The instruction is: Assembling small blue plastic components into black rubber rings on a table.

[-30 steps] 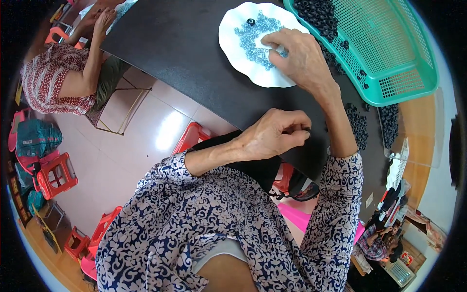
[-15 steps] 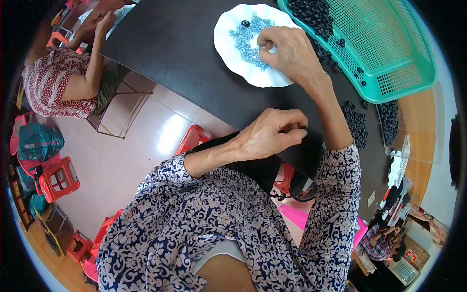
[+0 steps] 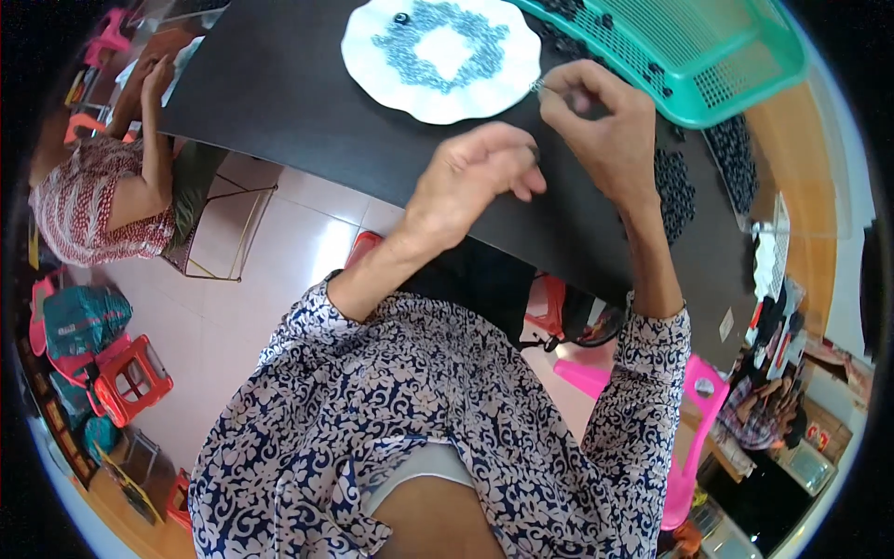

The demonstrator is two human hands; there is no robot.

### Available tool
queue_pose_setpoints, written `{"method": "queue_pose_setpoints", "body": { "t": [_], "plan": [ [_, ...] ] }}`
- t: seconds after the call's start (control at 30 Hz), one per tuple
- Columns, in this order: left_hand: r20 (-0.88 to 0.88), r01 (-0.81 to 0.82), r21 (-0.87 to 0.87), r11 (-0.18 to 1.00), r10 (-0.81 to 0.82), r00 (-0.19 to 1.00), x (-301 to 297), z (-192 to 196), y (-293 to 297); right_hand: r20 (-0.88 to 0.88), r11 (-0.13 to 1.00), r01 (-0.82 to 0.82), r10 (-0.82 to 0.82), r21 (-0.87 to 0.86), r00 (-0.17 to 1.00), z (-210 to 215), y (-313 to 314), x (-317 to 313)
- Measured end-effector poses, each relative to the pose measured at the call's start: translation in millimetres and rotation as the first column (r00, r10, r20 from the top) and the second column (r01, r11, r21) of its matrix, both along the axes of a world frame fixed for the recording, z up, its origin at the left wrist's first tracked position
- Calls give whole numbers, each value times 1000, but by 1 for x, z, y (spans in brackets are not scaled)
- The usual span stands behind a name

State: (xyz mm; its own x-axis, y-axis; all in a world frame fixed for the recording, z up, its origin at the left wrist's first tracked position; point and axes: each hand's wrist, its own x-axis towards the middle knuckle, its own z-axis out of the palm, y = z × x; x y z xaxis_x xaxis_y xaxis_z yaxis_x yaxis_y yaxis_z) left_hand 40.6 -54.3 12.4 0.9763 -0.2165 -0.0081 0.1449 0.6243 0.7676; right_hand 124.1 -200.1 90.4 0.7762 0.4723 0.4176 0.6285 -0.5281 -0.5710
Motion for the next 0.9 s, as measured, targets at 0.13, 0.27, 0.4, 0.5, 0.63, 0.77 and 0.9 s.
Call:
{"method": "queue_pose_setpoints", "body": {
  "t": [0.13,0.27,0.4,0.5,0.63,0.77,0.9],
  "plan": [
    [-73,-22,-88,996,16,997,9,6,-15,37,989,124,-127,77,991,-8,-32,-30],
    [-2,-52,-49,997,52,999,9,5,-26,112,976,200,-209,85,971,-19,-38,-48],
    [-13,-71,-63,996,70,997,9,5,-31,191,973,216,-229,87,954,-23,-42,-54],
    [-7,-114,-83,990,114,994,9,7,-35,213,971,218,-235,101,948,-25,-40,-55],
    [-18,-122,-44,992,122,992,8,8,-35,252,969,229,-244,88,936,-30,-40,-55],
    [6,-127,-38,991,127,992,9,7,-35,383,978,208,-199,19,902,-30,-39,-54],
    [21,-113,-37,993,114,993,11,6,-33,400,989,141,-146,42,905,-26,-36,-58]
  ]
}}
